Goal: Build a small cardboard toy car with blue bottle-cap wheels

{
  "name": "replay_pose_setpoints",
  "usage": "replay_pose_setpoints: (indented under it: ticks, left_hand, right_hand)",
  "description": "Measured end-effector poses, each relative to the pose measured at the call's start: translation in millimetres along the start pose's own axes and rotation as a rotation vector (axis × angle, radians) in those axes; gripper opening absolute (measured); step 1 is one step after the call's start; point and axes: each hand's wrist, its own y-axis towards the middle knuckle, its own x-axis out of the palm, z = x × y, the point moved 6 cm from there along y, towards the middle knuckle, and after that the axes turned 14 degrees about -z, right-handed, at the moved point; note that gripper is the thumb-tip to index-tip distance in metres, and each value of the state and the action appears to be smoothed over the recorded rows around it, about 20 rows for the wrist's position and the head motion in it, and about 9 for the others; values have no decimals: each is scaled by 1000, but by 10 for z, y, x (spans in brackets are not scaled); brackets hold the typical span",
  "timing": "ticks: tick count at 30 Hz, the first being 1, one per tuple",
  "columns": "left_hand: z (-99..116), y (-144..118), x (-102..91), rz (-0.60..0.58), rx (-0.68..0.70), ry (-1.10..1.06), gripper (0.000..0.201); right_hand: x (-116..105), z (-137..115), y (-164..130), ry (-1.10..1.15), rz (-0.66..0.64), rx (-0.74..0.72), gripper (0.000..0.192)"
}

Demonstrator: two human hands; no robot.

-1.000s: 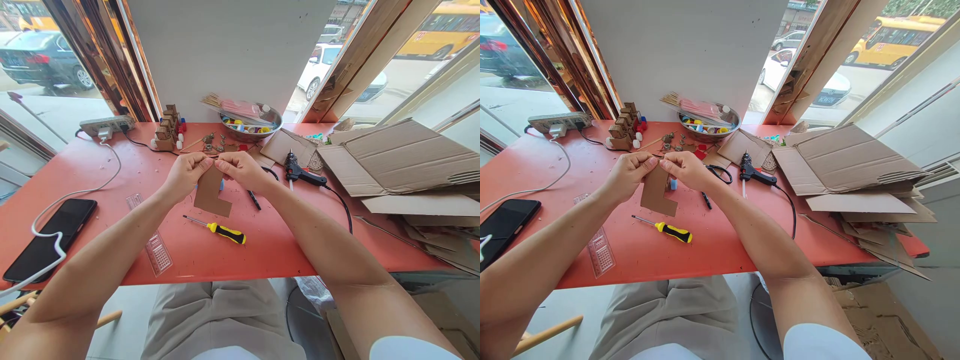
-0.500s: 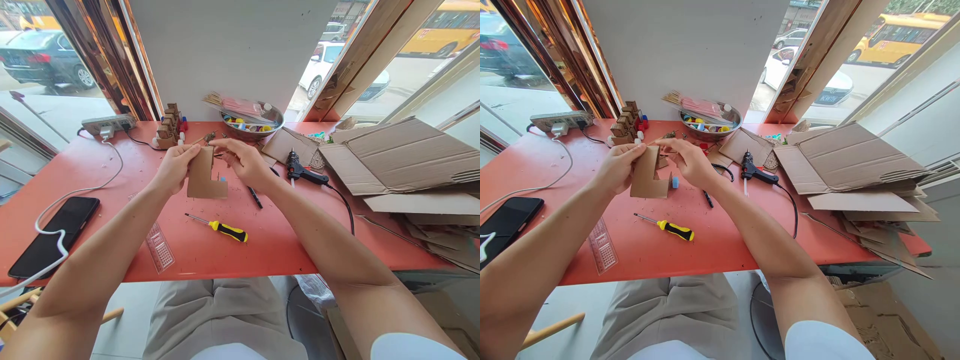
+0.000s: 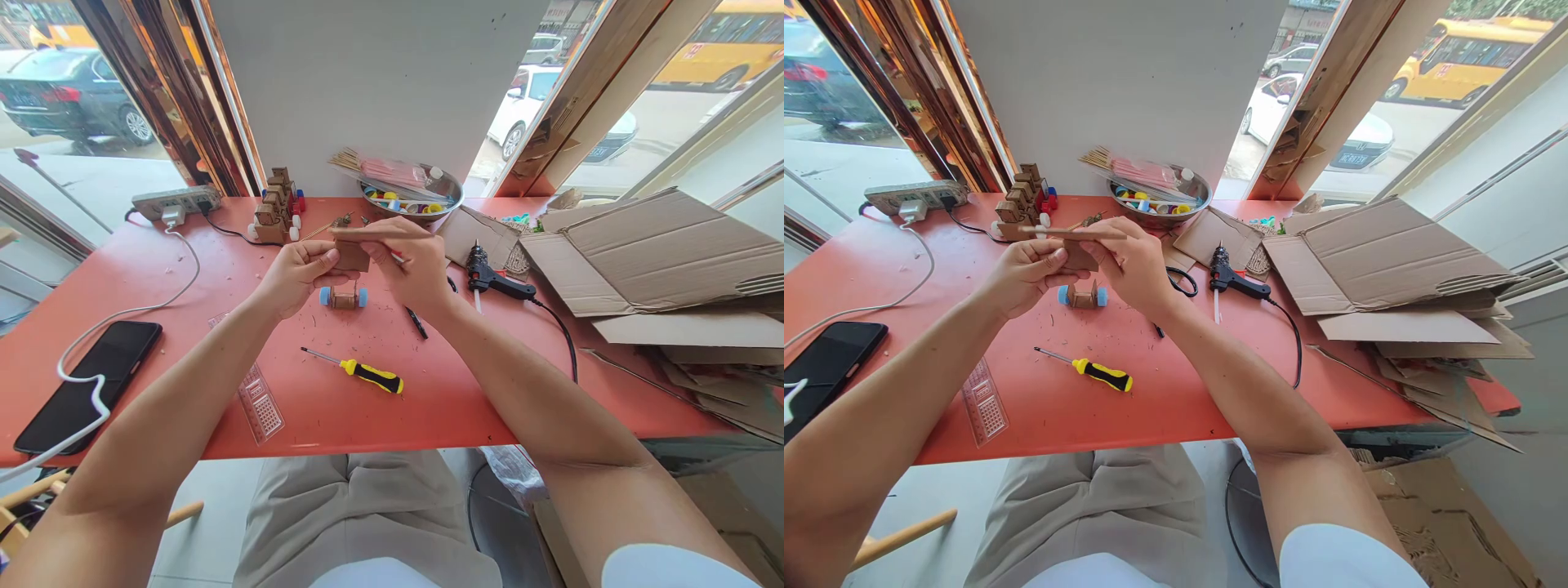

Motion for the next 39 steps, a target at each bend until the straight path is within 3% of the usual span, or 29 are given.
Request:
replay_pose_setpoints:
  ticks: [5, 8, 14, 16, 20, 27, 39]
  left_hand:
    - [-32, -5, -32, 50, -9, 137, 45]
    - [-44, 15, -86, 52, -34, 254, 36]
    - [114, -20, -374, 194, 7, 538, 18]
    - [136, -33, -449, 158, -42, 592, 23]
    - [103, -28, -488, -27, -128, 716, 40]
    - [-58, 33, -339, -211, -145, 767, 41]
    - [-117, 61, -101, -310, -54, 687, 44]
  right_hand:
    - [-97, 30, 60, 127, -45, 164, 47]
    - [-84, 79, 72, 122, -97, 173, 47]
    - [124, 187, 60, 44, -214, 107, 35]
    - [219, 229, 51, 47, -254, 112, 33]
    - [337, 248, 28, 45, -285, 133, 34]
    - [441, 209, -9, -41, -341, 138, 37]
    - [446, 223, -14, -125, -425, 153, 32]
